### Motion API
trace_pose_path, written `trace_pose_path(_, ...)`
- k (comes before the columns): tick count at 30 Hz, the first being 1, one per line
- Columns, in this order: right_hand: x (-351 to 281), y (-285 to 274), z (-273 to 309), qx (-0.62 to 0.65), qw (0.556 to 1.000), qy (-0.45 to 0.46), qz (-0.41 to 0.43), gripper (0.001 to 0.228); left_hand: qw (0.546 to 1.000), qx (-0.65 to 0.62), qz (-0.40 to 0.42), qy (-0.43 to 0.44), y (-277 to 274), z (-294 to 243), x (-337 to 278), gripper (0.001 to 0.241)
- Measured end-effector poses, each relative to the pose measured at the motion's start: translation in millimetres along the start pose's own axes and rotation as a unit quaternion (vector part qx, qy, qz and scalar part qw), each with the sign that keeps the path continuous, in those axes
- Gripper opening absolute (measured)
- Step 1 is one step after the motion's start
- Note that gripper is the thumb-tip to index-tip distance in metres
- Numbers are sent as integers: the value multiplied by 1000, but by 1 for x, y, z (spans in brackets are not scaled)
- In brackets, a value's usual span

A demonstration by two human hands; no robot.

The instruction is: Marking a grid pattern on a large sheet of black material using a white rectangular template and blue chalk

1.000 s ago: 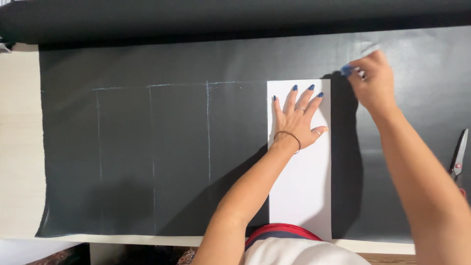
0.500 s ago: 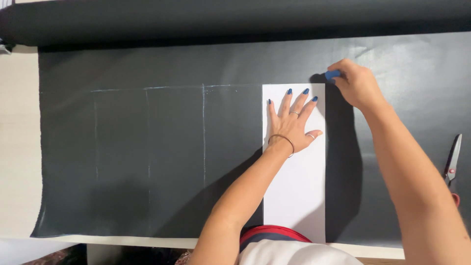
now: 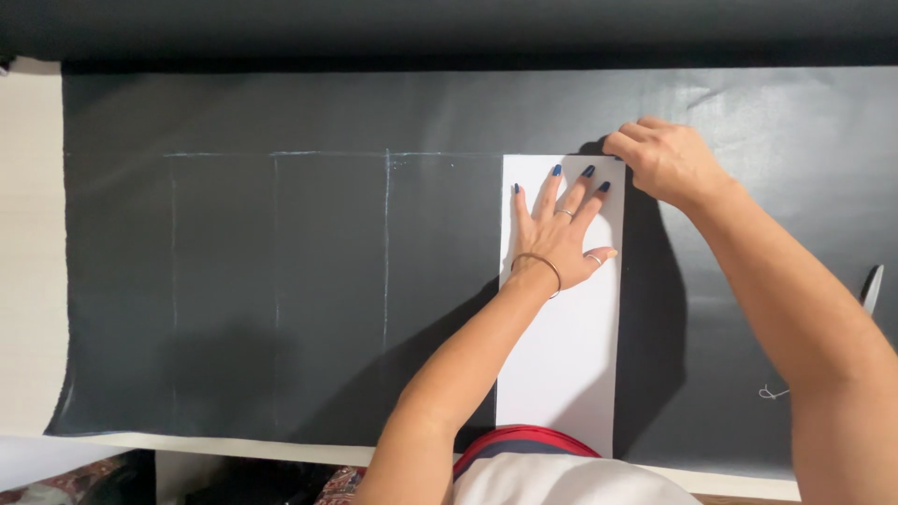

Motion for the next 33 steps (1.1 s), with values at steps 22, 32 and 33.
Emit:
trace_pose_path(22, 61, -26, 50, 202, 974, 73, -73, 19, 1000, 3, -13, -6, 5, 2, 2, 60)
trace_pose_path(32, -108, 6, -2, 605, 635, 475, -76, 22, 998, -15, -56, 4, 19, -10, 9, 68)
trace_pose_path(33, -104, 0, 2, 611, 641, 461, -59, 24, 997, -31, -70, 9, 20, -11, 12, 68)
Point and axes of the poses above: each hand's wrist, its own x-axis towards the middle knuckle, its own y-axis out of the palm, z = x × y, the point moved 8 cm from there along x, towards the middle knuckle, and after that the axes turned 8 degrees about -x, right-handed, at the moved point
